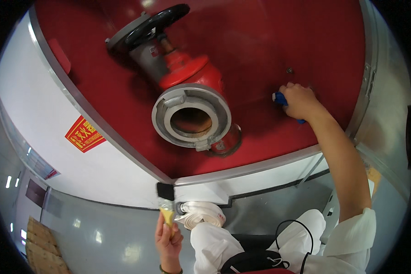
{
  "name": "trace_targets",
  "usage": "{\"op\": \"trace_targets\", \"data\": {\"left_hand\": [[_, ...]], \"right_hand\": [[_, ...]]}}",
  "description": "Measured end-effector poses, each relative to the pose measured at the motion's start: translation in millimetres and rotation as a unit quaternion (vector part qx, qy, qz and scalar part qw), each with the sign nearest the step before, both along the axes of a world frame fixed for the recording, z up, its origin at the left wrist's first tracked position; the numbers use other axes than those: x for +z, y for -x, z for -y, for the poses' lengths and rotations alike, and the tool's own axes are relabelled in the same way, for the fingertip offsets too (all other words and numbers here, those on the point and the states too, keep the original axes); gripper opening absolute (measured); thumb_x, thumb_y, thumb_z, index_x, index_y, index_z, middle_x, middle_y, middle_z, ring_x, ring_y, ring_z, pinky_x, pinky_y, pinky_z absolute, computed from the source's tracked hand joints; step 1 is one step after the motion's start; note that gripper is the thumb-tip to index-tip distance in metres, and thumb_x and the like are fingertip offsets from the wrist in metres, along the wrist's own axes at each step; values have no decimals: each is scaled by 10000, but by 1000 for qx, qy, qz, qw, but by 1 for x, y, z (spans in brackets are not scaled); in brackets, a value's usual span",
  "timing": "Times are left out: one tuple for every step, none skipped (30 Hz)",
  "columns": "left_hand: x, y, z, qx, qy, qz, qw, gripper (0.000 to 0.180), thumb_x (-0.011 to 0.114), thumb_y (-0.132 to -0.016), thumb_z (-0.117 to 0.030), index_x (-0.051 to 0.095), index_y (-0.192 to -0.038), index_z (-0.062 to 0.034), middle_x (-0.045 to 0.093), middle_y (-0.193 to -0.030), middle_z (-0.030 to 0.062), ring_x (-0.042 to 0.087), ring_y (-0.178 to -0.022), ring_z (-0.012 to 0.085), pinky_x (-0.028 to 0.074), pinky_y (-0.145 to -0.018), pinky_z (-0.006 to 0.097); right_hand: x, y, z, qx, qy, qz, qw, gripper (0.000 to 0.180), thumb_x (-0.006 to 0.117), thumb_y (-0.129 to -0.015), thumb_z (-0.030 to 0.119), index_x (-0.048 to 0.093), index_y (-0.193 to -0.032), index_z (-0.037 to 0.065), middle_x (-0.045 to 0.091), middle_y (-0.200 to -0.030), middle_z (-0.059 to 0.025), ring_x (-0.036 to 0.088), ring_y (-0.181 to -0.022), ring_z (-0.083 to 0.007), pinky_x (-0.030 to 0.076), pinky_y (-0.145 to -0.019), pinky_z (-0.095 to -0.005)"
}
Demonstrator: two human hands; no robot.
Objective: Cleaning the interior and equipment of a fire extinguisher cabinet using a cloth and brush.
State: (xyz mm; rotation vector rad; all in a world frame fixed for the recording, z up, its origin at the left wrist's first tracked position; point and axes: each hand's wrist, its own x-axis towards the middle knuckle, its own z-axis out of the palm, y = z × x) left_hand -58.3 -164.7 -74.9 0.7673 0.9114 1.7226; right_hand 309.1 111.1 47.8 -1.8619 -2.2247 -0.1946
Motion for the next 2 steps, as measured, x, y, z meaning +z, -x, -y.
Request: {"op": "trace_targets", "data": {"left_hand": [[4, 3, 2, 13, -24, -10, 1000, 497, 433, -950, -136, 264, -1415, -89, 569, -821, 82, 294, -437, 36, 264, -392, 161], [11, 7, 5, 12, -39, -37, 998, 534, 466, -943, -175, 244, -1424, -110, 575, -832, 81, 313, -433, 33, 272, -386, 163]], "right_hand": [[1, -1, -1, 1, 8, -3, 1000, 462, 671, -699, 146, 545, -1135, 62, 569, -1108, -149, 553, -1058, -313, 468, -862, -466], [1, 0, -1, 6, 16, -6, 1000, 473, 672, -703, 153, 539, -1148, 66, 566, -1125, -147, 548, -1071, -310, 460, -880, -466]]}}
